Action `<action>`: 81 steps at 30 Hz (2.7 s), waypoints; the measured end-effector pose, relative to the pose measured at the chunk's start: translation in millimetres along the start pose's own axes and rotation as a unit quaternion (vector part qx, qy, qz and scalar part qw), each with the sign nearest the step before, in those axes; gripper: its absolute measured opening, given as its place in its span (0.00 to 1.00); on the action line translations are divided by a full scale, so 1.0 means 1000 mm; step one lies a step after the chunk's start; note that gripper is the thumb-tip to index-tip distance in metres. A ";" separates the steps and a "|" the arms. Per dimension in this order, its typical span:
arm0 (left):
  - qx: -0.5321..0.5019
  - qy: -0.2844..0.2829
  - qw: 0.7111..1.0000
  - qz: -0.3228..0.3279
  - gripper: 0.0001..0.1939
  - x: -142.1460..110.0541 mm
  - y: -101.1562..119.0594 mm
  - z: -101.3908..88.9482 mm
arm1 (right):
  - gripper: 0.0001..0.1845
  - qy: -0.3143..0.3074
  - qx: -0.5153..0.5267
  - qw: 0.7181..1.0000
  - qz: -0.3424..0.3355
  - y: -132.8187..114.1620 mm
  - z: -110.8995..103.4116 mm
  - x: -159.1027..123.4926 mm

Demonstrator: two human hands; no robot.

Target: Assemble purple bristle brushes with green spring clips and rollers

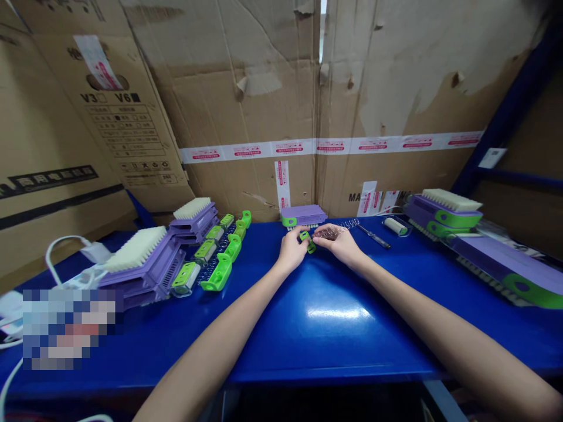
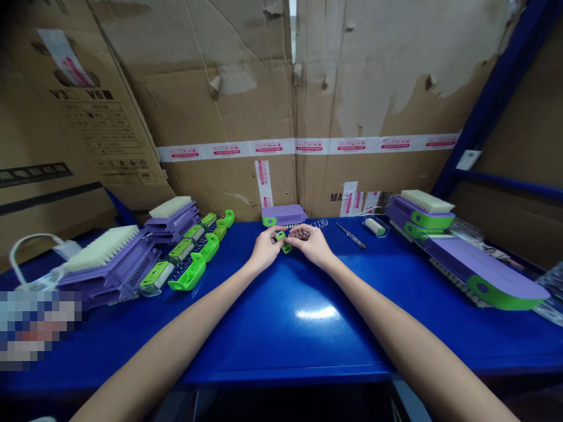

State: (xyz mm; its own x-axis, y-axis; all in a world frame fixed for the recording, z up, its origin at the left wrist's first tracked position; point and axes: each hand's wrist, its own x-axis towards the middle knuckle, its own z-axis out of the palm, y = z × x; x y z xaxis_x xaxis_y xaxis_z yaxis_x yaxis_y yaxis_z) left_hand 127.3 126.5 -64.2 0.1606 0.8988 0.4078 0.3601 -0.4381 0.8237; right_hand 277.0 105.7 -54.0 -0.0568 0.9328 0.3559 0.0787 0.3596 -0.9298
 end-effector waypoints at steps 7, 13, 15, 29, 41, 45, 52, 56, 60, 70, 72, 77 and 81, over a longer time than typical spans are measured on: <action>-0.095 0.000 0.995 -0.012 0.14 -0.002 0.006 -0.001 | 0.19 -0.001 0.011 1.000 0.024 0.000 -0.001 0.001; -0.151 -0.018 0.988 -0.020 0.18 -0.001 0.007 0.001 | 0.21 0.036 0.044 0.995 0.077 -0.001 -0.004 0.000; -0.158 -0.033 0.987 -0.022 0.21 -0.001 0.007 0.002 | 0.22 0.040 0.062 0.993 0.097 -0.002 -0.005 0.000; -0.205 -0.076 0.974 -0.060 0.26 -0.001 0.005 -0.002 | 0.20 0.020 0.048 0.991 0.122 -0.002 -0.009 0.000; -0.236 -0.034 0.967 -0.093 0.22 -0.001 0.003 0.003 | 0.14 -0.010 -0.106 0.994 -0.012 0.007 -0.008 0.002; -0.231 -0.032 0.968 -0.096 0.22 -0.001 0.004 0.003 | 0.13 -0.010 -0.129 0.991 -0.020 0.008 -0.008 0.002; -0.187 -0.050 0.977 -0.089 0.28 -0.001 0.005 0.004 | 0.13 -0.009 -0.156 0.988 -0.017 0.007 -0.006 0.000; -0.165 -0.045 0.981 -0.089 0.29 -0.001 0.004 0.005 | 0.12 -0.008 -0.180 0.983 -0.019 0.005 -0.005 -0.001; -0.170 -0.042 0.981 -0.088 0.29 0.000 0.004 0.004 | 0.11 -0.006 -0.194 0.981 -0.024 0.005 -0.005 -0.001; -0.151 -0.045 0.985 -0.067 0.23 0.003 0.000 0.004 | 0.08 -0.030 -0.232 0.968 -0.085 -0.001 -0.003 -0.005; -0.153 -0.053 0.985 -0.056 0.22 0.003 -0.001 0.004 | 0.10 -0.039 -0.231 0.966 -0.110 0.000 -0.003 -0.006; -0.143 -0.079 0.986 -0.028 0.22 0.002 -0.002 0.004 | 0.12 -0.050 -0.263 0.954 -0.138 0.005 -0.005 -0.005; -0.148 -0.095 0.984 -0.018 0.21 0.004 -0.006 0.004 | 0.11 -0.051 -0.290 0.945 -0.144 0.007 -0.007 -0.005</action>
State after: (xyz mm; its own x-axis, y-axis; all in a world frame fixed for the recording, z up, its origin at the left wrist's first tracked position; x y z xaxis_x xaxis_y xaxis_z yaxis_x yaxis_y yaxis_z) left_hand 129.4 132.7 -69.6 0.3311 0.8884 0.3180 0.0891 -0.3649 0.9268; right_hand 284.4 103.8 -61.3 -0.2521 0.7970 0.5488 0.5753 0.5795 -0.5772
